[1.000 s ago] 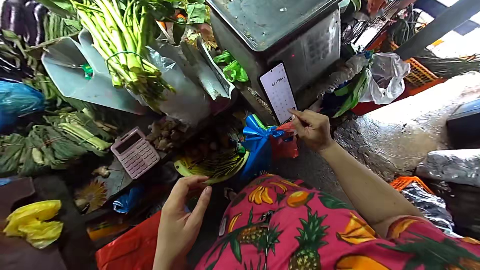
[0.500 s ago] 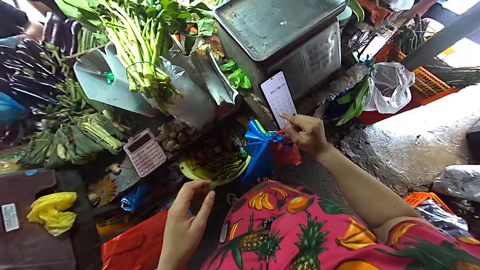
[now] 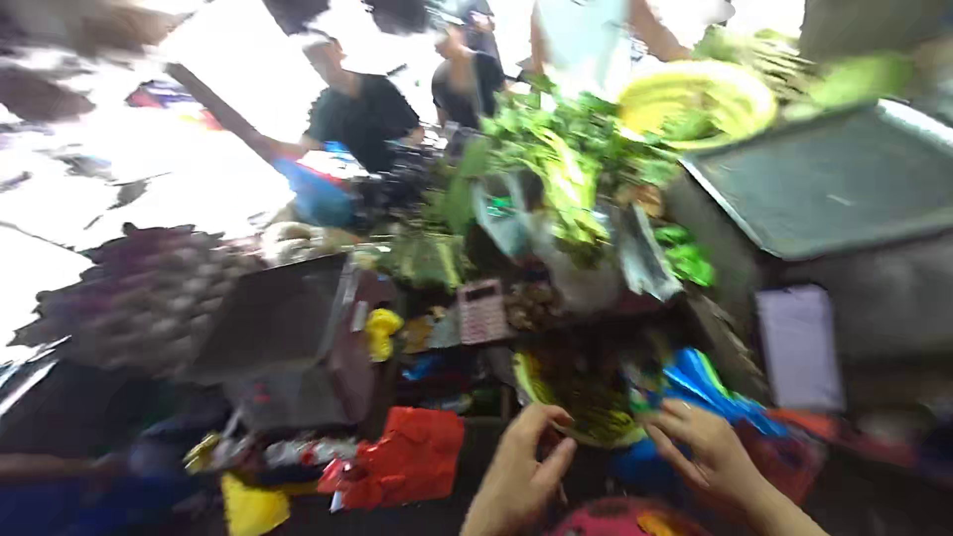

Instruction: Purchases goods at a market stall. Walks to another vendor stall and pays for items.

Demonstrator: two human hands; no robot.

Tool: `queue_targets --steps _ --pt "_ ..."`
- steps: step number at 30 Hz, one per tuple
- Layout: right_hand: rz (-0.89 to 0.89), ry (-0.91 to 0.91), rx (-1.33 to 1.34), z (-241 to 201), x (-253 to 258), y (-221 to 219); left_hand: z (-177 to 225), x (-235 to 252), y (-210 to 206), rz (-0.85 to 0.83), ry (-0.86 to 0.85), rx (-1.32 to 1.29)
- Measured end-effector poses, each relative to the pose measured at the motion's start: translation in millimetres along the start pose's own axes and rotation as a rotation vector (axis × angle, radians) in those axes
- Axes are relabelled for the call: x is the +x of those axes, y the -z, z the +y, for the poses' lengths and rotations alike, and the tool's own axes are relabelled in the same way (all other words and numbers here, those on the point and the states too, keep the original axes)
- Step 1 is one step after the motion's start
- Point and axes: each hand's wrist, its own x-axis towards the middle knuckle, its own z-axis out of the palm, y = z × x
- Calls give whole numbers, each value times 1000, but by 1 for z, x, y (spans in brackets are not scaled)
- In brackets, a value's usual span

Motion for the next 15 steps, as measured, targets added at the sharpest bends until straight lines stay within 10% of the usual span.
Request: queue_targets --steps 6,15 --pt "-350 -176 99 -24 56 -25 -29 8 35 -14 17 -61" --pt "-737 -448 878 -45 117 -86 -58 44 41 275 -487 245"
